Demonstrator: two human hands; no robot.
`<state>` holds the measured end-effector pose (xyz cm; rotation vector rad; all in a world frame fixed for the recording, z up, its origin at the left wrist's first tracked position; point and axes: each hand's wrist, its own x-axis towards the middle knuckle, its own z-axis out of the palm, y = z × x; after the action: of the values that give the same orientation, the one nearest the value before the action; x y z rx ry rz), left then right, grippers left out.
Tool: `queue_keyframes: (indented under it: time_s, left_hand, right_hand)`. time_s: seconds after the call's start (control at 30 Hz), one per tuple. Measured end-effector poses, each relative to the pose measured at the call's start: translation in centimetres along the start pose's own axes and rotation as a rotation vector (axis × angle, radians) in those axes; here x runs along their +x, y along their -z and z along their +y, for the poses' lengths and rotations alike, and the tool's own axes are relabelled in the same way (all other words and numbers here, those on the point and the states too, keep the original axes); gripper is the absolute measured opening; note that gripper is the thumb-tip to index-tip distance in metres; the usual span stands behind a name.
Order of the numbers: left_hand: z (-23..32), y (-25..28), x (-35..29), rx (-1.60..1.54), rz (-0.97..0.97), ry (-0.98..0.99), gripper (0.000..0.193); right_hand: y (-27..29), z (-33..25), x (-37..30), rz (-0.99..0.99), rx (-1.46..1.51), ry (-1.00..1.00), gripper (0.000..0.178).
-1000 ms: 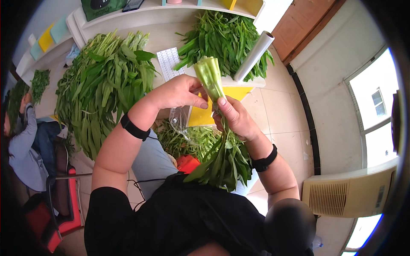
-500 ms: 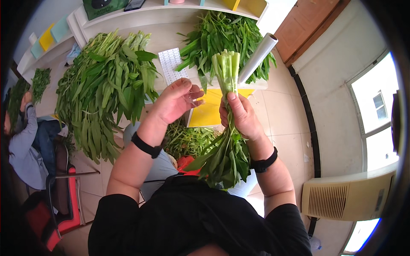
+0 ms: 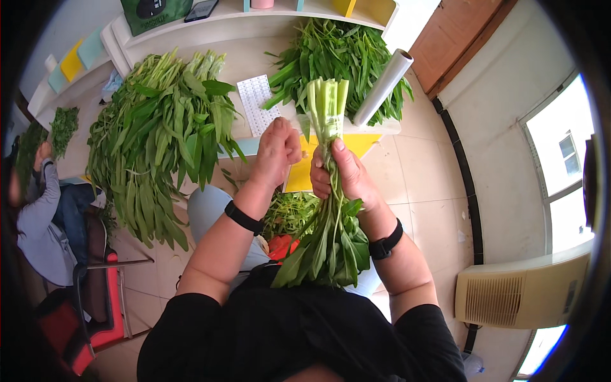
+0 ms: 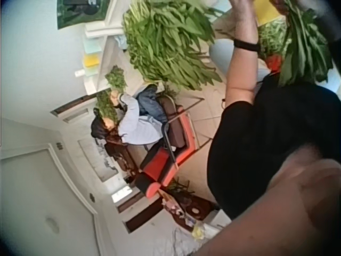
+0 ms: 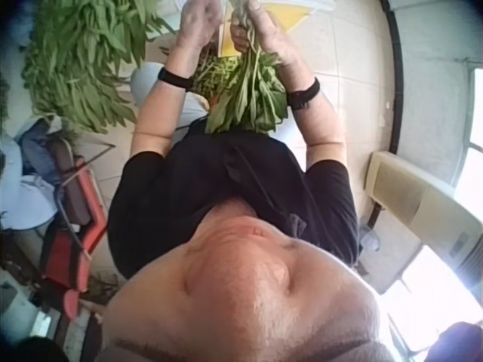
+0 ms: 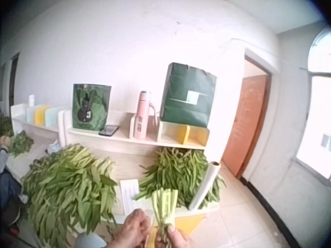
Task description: Bundling and wrapping bunches of water spinach with plastic wrap and applying labels.
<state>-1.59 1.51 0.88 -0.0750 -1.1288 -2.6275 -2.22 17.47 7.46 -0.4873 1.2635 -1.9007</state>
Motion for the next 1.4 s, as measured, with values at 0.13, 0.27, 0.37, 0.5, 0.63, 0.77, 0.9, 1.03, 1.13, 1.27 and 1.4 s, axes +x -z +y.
queue_keyframes:
  time_s: [0.13, 0.27, 0.37, 0.5, 0.63, 0.77, 0.9, 1.03, 1.13, 1.27, 1.4]
  left_hand:
    - [-0.7, 0.0, 0.4, 0.016, -0.095, -0.005, 0.035]
    - [-0.1, -0.6, 1.3, 0.086, -0.047, -0.027, 0.03]
    - [0.6, -2.3, 1.2, 0.207, 0.02, -0.13, 0.027]
    - [0.6, -1.8, 1.7, 0.357, -0.228, -0.332, 0.024]
    - [1.2, -2.9, 1.4, 0.285, -0.233, -0.098, 0.01]
    - [2.8, -3.4, 0.7, 0.78, 0.02, -0.257, 0.012]
    - [2.9, -3.6, 0.9, 1.084, 0.085, -0.387, 0.014]
    - [2.5, -3.1, 1.5, 1.247, 0.19, -0.499, 0.016]
    - [2.4, -2.2, 2.1, 1.341, 0.234, -0.484, 0.015]
    - [2.5, -1.8, 2.5, 1.394, 0.311, -0.473, 0.016]
    - [3.5, -2.6, 2.7, 1.332, 0.205, -0.484, 0.018]
  right_hand:
    - [-0.6, -0.6, 0.3, -0.06, 0.056, -0.015, 0.053]
    - [-0.5, -0.4, 0.2, -0.238, 0.109, -0.079, 0.057]
    - [-0.9, -0.3, 0.2, -0.351, 0.127, -0.129, 0.062]
    - [-1.0, -0.1, 0.4, -0.485, 0.176, -0.209, 0.07]
    - [0.2, 1.2, 1.5, -0.566, 0.019, -0.158, 0.08]
    - [0.8, 0.5, 1.5, -0.291, -0.276, -0.266, 0.089]
    - [1.7, 1.3, 2.0, -0.154, -0.2, -0.193, 0.078]
    - [2.4, 1.3, 2.7, -0.092, -0.205, -0.148, 0.066]
    - [1.9, 1.5, 3.1, 0.003, -0.327, -0.118, 0.063]
    - [-0.1, 2.0, 3.4, 0.209, -0.523, -0.014, 0.063]
    - [0.0, 2.4, 4.2, 0.141, -0.737, 0.354, 0.062]
